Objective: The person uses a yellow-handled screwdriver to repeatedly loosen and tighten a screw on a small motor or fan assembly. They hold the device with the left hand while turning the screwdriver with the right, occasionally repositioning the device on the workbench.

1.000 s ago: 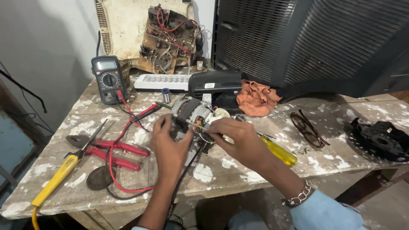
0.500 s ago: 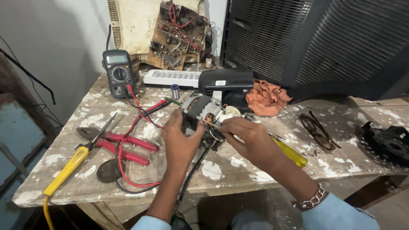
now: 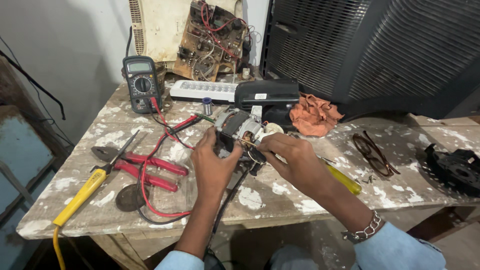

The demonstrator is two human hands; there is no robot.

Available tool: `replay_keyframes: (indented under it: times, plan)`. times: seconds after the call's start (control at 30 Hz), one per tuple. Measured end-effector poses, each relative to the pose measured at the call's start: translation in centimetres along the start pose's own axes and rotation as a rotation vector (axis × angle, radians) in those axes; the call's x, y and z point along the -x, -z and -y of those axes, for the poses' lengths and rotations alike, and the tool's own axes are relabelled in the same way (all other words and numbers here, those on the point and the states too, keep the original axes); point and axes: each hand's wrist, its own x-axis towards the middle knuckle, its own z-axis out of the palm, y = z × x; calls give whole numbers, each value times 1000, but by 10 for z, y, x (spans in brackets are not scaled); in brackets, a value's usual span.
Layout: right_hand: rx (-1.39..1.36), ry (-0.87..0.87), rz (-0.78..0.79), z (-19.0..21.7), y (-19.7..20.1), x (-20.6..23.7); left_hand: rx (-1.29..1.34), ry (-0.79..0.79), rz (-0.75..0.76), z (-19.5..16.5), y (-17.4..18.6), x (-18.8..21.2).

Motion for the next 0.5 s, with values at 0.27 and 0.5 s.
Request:
replay_keyframes:
  times: [0.27,0.5]
  plan:
    - [180,9,49,1,1,-3,-15,-31,-23,-5,2,1]
    - [188,30,-124,1,-7,-1,18,-86,-43,-3,0,0]
